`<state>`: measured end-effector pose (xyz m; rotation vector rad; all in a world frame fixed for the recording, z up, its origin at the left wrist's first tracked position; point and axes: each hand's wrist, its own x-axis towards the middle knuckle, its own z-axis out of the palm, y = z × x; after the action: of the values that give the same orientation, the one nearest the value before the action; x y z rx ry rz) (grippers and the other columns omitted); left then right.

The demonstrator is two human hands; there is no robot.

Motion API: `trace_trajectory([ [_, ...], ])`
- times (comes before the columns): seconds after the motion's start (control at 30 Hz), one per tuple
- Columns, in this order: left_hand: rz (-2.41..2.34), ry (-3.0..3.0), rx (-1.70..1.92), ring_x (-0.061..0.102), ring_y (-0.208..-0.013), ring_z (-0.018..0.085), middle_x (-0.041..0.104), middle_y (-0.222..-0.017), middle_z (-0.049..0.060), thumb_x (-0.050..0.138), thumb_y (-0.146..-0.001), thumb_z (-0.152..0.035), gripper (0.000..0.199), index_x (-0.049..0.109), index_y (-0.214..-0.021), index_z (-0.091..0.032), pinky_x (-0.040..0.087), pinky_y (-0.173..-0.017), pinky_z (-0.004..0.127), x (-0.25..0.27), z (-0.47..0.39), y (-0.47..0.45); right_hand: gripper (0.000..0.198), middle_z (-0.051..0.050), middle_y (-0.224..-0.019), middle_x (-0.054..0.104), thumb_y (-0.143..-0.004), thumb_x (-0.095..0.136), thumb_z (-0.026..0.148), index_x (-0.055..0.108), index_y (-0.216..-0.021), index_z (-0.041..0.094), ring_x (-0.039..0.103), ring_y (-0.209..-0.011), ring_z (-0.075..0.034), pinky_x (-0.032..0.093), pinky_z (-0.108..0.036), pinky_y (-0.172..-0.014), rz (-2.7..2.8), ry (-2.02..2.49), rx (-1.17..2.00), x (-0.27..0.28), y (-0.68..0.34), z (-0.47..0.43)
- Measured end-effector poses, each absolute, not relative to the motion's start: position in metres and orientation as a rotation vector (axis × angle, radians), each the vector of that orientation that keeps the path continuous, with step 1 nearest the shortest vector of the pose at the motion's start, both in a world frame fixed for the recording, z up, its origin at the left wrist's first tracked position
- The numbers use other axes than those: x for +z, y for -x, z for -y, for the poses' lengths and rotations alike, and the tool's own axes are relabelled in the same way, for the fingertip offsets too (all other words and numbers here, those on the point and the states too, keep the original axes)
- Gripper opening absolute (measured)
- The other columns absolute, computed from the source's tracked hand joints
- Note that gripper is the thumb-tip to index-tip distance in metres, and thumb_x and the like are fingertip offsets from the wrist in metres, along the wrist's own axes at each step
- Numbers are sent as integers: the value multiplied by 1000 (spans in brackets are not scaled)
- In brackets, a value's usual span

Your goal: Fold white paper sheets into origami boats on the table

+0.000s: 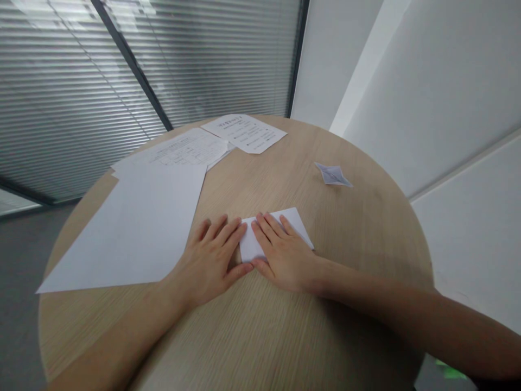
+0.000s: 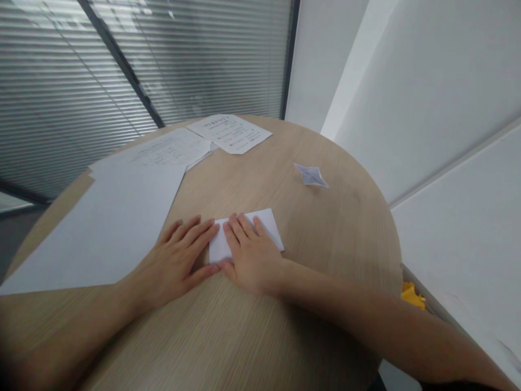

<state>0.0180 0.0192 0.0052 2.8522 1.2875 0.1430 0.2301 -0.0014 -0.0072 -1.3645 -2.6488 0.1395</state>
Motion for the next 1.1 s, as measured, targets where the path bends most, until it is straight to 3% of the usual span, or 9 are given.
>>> trace_trajectory([
  [0.23, -1308, -2843, 115, 34, -141, 40, 47, -150, 16, 37, -93, -68, 77, 42, -146, -13, 25, -112, 63, 5, -18, -16, 71, -23, -158, 27, -98, 37, 49, 31, -150, 0, 22, -148, -36, 21, -57, -119, 2640, 1360, 147, -8, -236, 2],
  [0.47, -1305, -2861, 99, 35, -140, 40, 47, -149, 15, 36, -93, -67, 76, 43, -146, -13, 26, -112, 63, 6, -19, -15, 56, -17, -159, 30, -102, 34, 36, 34, -151, 9, 25, -147, -34, 20, -57, -119, 2682, 1417, 110, -10, -273, 1],
  [0.67, -1317, -2857, 84, 34, -141, 39, 46, -150, 14, 35, -93, -68, 76, 42, -147, -15, 24, -113, 63, 5, -19, -13, 54, -14, -161, 26, -102, 31, 35, 30, -154, 19, 22, -148, -36, 18, -65, -116, 2704, 1474, 133, -11, -292, 1],
  [1.1, -1297, -2852, 147, 32, -142, 42, 46, -150, 15, 38, -93, -67, 77, 43, -145, -12, 24, -112, 66, 2, -20, -14, 61, -11, -164, 15, -100, 38, 51, 22, -155, 32, 10, -150, -38, 6, -72, -113, 2849, 1450, 355, -10, -337, -23],
])
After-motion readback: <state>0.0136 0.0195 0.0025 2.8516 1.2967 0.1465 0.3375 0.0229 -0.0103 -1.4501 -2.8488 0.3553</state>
